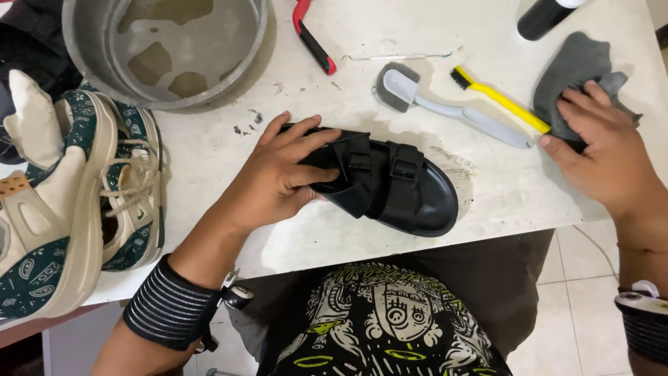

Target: Cleaning and repairing the edges of a black sandal using a cloth, brush, and applicator tool.

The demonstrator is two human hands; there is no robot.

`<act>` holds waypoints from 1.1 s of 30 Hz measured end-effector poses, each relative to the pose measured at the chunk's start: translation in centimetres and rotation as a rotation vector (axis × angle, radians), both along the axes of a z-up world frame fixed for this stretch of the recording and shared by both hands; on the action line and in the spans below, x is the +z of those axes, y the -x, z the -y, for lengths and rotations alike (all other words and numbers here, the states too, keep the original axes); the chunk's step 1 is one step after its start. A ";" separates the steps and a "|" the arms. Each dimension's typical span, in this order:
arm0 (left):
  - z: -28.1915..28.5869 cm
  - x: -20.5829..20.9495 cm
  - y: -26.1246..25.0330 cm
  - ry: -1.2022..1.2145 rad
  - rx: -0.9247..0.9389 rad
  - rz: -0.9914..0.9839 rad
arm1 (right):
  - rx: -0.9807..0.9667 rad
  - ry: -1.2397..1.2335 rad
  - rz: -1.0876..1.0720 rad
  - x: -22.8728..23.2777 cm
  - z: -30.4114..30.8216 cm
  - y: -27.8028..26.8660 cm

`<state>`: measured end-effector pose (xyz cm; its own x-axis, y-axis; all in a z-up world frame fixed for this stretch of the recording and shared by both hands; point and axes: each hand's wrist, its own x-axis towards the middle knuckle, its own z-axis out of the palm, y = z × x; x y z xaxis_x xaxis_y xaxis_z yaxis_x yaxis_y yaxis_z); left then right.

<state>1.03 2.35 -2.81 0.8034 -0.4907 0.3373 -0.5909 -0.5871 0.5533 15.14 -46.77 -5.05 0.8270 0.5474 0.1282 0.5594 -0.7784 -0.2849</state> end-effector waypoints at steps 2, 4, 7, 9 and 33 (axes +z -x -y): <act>0.1 0.0 0.1 0.028 0.023 0.001 | -0.012 0.006 -0.001 0.1 0.1 0.5; 0.2 0.1 0.0 0.051 0.047 0.006 | -0.023 0.007 0.002 0.1 0.4 0.9; 0.3 0.2 -0.1 0.030 0.016 0.084 | 0.093 0.056 0.440 1.7 -0.7 2.7; 0.4 0.4 0.0 0.057 0.014 0.053 | 0.132 0.108 0.614 5.6 -4.0 5.6; -0.8 0.9 -0.6 0.575 -0.007 -0.614 | 0.361 -0.486 0.046 4.3 -11.4 7.1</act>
